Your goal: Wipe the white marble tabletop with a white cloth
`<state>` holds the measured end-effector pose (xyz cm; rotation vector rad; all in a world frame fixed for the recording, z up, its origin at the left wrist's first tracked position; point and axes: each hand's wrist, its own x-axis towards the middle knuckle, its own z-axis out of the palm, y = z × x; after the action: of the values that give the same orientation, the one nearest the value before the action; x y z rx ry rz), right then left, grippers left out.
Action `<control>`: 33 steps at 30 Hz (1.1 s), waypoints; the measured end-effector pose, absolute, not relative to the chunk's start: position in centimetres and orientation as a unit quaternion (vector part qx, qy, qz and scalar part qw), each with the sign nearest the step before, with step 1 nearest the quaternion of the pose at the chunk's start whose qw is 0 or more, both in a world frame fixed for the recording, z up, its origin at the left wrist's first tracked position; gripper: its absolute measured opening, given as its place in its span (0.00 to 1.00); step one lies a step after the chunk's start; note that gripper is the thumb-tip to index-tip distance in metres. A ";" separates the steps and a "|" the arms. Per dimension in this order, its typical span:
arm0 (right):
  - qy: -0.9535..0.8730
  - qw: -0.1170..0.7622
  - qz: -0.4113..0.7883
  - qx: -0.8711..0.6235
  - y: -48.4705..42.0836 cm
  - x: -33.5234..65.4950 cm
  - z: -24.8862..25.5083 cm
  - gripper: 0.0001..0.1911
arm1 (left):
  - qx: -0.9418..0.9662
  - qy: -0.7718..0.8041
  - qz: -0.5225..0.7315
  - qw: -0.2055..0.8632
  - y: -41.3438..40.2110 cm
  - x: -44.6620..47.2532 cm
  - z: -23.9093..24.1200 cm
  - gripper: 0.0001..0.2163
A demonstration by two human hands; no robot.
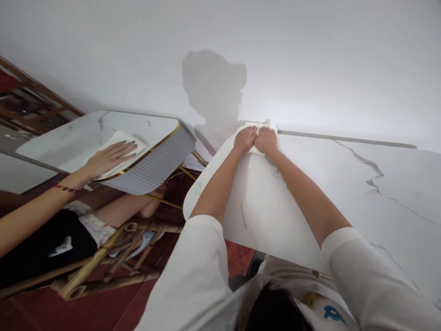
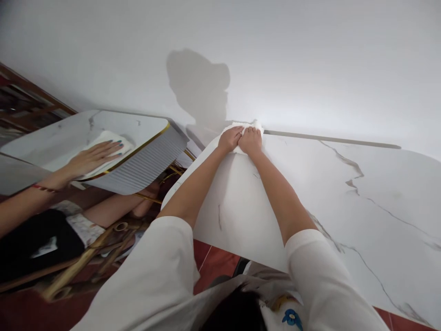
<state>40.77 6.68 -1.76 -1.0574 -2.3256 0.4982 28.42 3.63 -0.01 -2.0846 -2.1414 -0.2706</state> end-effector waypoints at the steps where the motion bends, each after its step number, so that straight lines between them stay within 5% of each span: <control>1: -0.862 0.265 0.185 -0.390 7.0 41.1 -1.9 0.24 | -0.690 -0.715 -0.084 0.072 4.1 28.8 -0.1 0.22; 15: -0.842 0.256 0.165 -0.446 8.2 49.1 -3.9 0.27 | -0.742 -0.663 -0.092 0.034 6.1 37.1 -1.1 0.22; 33: -0.852 0.262 0.139 -0.431 -4.0 51.8 -2.1 0.27 | -0.741 -0.666 -0.068 0.040 -6.0 39.3 0.7 0.22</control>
<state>51.82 -4.04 -2.10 -1.1675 -2.3055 0.3761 39.32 -6.04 0.74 -2.2711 -2.0417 -0.2072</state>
